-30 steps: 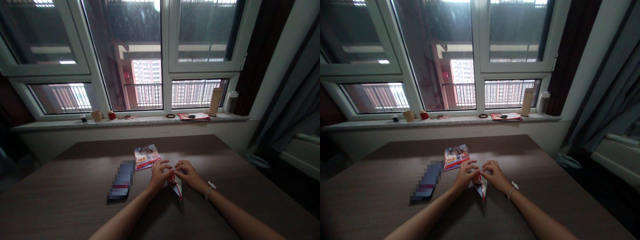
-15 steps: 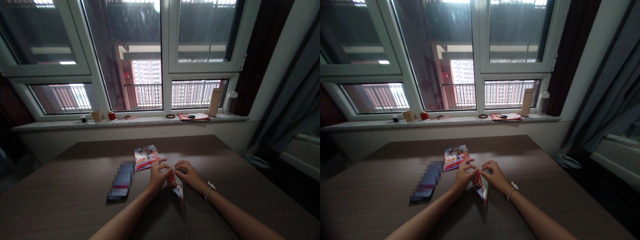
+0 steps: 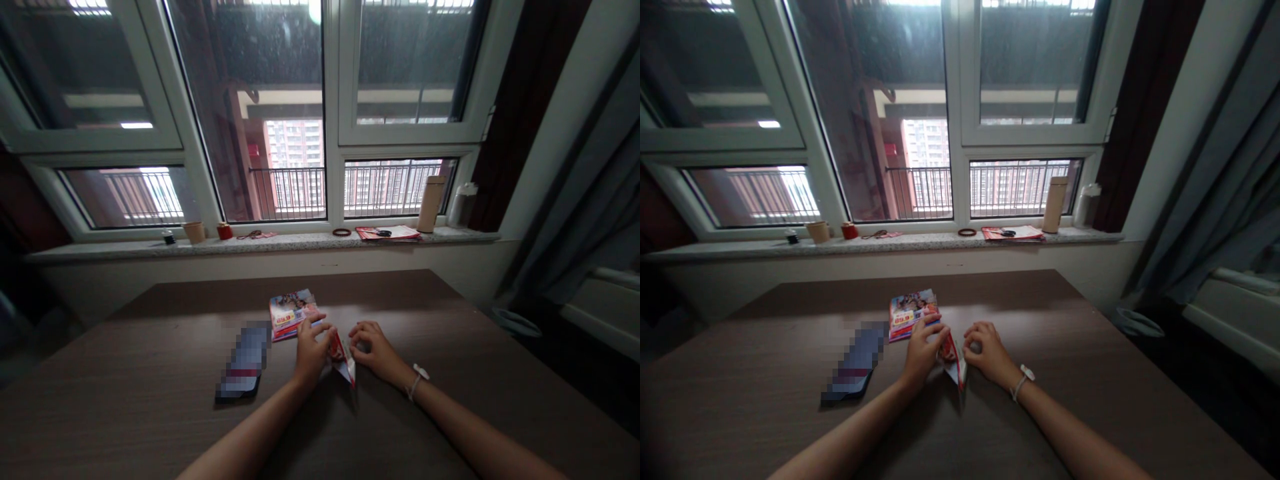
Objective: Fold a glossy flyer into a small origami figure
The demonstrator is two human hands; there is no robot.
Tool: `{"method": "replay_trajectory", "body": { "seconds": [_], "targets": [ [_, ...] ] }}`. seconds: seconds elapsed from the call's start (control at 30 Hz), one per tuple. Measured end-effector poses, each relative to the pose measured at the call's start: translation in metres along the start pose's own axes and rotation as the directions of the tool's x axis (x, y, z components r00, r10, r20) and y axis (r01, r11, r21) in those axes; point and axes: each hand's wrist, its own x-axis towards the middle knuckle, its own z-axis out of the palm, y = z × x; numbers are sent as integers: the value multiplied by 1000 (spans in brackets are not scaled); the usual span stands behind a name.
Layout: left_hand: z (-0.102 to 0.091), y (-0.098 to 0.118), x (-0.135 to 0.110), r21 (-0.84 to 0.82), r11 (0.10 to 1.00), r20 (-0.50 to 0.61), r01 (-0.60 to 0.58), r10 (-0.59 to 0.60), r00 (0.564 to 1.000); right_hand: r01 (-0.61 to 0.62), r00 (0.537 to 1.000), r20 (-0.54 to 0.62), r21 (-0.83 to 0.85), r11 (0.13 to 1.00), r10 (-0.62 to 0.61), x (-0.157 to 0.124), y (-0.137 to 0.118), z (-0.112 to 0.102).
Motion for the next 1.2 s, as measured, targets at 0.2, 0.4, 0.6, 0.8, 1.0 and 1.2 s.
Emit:
{"method": "replay_trajectory", "body": {
  "seconds": [0.2,0.4,0.6,0.8,1.0,1.2],
  "targets": [
    [2,-1,0,-18,999,-35,-31,31,999,5,1000,14,-3,1000,-5,0,3,0],
    [0,5,0,6,1000,51,-22,22,998,-10,1000,-12,-80,997,9,-2,4,-3],
    [1,5,-2,102,994,93,-39,29,995,-35,999,-43,-233,972,26,-2,9,-13],
    [6,-2,-4,224,974,198,-33,-12,980,-31,999,-47,-266,963,19,-4,14,-13],
    [6,4,-5,316,948,269,-39,-50,962,21,1000,18,-296,955,-17,-5,8,-16],
    [7,4,-7,387,919,307,-78,-49,950,67,997,64,-341,938,-48,-5,12,-16]
  ]
}}
